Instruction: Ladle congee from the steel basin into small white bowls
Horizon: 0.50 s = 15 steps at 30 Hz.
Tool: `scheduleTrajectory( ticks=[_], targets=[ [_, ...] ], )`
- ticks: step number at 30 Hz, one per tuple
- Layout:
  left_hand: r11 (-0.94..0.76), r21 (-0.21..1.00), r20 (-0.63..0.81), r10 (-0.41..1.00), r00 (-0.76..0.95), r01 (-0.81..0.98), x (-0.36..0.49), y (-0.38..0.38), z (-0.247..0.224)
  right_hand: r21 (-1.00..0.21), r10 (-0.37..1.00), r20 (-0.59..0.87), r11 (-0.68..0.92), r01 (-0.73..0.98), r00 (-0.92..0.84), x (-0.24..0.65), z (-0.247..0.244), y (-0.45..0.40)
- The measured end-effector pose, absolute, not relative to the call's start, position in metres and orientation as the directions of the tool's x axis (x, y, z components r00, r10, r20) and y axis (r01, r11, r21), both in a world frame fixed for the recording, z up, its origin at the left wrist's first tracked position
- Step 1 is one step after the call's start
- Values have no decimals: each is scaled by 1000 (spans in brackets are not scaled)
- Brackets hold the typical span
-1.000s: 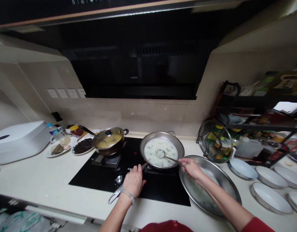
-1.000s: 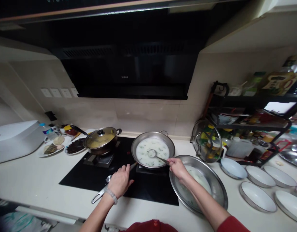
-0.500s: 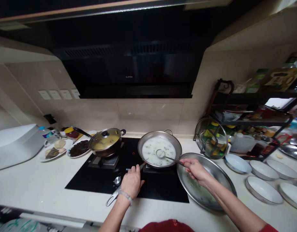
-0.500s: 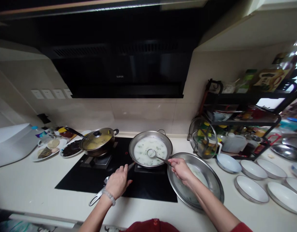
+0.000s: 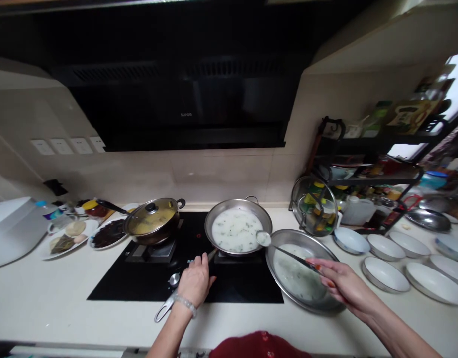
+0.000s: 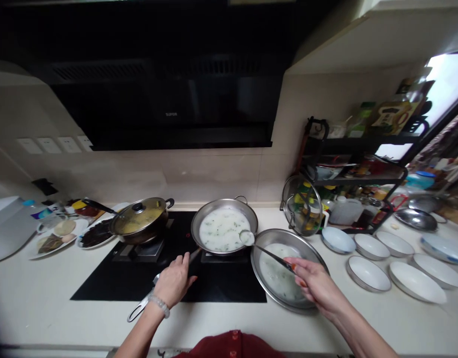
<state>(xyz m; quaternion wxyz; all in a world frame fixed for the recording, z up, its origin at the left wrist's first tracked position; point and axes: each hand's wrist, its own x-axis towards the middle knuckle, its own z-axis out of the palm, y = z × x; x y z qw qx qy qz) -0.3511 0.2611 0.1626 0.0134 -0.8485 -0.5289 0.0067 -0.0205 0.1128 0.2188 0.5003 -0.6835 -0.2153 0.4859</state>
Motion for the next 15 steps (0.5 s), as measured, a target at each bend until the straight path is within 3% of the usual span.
scheduleTrajectory(
  ticks=[5, 9, 12, 15],
  targets=[
    [-454, -58, 8, 891, 455, 889, -352, 263, 160, -894, 703, -402, -440, -86, 587, 11, 192, 71],
    [-464, -76, 10, 885, 466, 883, -351, 263, 162, -832, 710, -175, -477, 283, 682, 32, 154, 49],
    [-471, -90, 52, 878, 476, 878, -351, 260, 164, -607, 755, -22, -530, 592, 655, 34, 131, 35],
    [-475, -45, 133, 869, 476, 879, -347, 256, 164, -284, 810, -12, -565, 774, 587, 28, 117, 20]
  ],
)
